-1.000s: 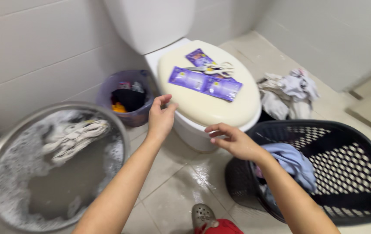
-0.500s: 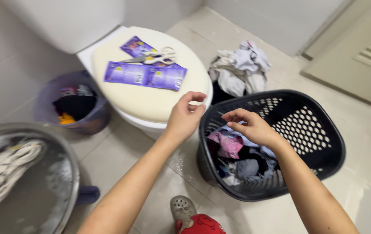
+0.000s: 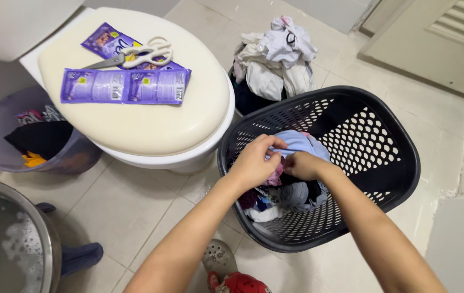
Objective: The person hand washes a dark gray garment in a metal basin filled with soapy water, then wrings it out and places it on a pile of other clothes. They then pick up a white garment from a laundry basket and begin washing it in the same basin.
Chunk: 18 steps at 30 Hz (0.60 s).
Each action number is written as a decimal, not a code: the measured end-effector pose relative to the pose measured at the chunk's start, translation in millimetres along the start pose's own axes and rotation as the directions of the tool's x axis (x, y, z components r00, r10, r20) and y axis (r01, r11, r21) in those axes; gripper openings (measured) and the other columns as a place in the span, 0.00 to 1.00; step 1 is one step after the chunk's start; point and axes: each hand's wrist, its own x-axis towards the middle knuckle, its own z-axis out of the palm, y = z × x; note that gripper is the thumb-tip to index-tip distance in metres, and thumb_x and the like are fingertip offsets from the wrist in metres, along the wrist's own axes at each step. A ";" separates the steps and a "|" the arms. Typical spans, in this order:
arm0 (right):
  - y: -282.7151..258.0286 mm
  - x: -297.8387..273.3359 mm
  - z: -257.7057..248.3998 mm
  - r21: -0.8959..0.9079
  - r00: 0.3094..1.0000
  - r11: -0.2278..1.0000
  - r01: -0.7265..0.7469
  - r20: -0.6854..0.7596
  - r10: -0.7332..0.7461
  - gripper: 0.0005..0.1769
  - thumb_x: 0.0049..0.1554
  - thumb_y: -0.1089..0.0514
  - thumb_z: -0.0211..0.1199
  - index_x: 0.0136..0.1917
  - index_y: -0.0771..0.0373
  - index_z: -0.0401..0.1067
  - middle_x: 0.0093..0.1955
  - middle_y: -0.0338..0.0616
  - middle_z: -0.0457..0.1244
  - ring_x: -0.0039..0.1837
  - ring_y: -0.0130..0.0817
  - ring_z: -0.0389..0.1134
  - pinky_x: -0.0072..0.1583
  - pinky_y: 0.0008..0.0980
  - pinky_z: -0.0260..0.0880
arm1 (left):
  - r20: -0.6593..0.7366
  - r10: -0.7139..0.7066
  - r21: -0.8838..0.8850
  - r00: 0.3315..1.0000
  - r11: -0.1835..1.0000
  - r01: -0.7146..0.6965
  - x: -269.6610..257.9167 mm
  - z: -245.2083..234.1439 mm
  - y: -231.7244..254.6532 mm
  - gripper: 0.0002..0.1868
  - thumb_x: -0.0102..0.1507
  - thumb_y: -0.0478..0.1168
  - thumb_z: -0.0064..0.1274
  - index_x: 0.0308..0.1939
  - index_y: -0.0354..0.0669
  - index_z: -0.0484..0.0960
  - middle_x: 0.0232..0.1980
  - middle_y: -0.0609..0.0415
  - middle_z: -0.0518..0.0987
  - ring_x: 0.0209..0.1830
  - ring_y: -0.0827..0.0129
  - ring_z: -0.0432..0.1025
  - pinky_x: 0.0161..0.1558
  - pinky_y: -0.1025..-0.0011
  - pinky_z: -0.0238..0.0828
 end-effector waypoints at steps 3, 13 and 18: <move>28.8 33.4 10.1 -0.209 0.963 0.951 -0.228 0.095 0.252 0.18 0.55 0.49 0.65 0.51 0.64 0.81 0.46 0.51 0.73 0.46 0.40 0.73 0.51 0.37 0.72 | -0.043 -0.034 0.062 0.999 0.997 0.036 7.7 11.3 -13.6 0.11 0.61 0.34 0.52 0.46 0.40 0.82 0.45 0.49 0.80 0.41 0.60 0.78 0.48 0.66 0.75; 103.6 79.7 81.8 0.311 0.570 0.488 -0.815 0.287 0.770 0.18 0.56 0.52 0.62 0.54 0.67 0.77 0.55 0.52 0.68 0.49 0.44 0.70 0.47 0.49 0.73 | -0.100 -0.088 0.203 0.991 0.973 0.107 9.9 16.6 -21.7 0.10 0.60 0.37 0.51 0.45 0.42 0.82 0.48 0.48 0.80 0.44 0.52 0.78 0.48 0.60 0.75; 124.9 104.5 123.7 0.766 0.569 0.236 -0.597 0.198 0.798 0.22 0.54 0.58 0.64 0.61 0.68 0.74 0.66 0.54 0.63 0.62 0.46 0.66 0.57 0.55 0.67 | -0.106 -0.030 0.359 0.994 0.931 0.066 8.7 18.0 -19.1 0.09 0.61 0.37 0.51 0.44 0.43 0.83 0.49 0.47 0.79 0.45 0.46 0.76 0.50 0.54 0.73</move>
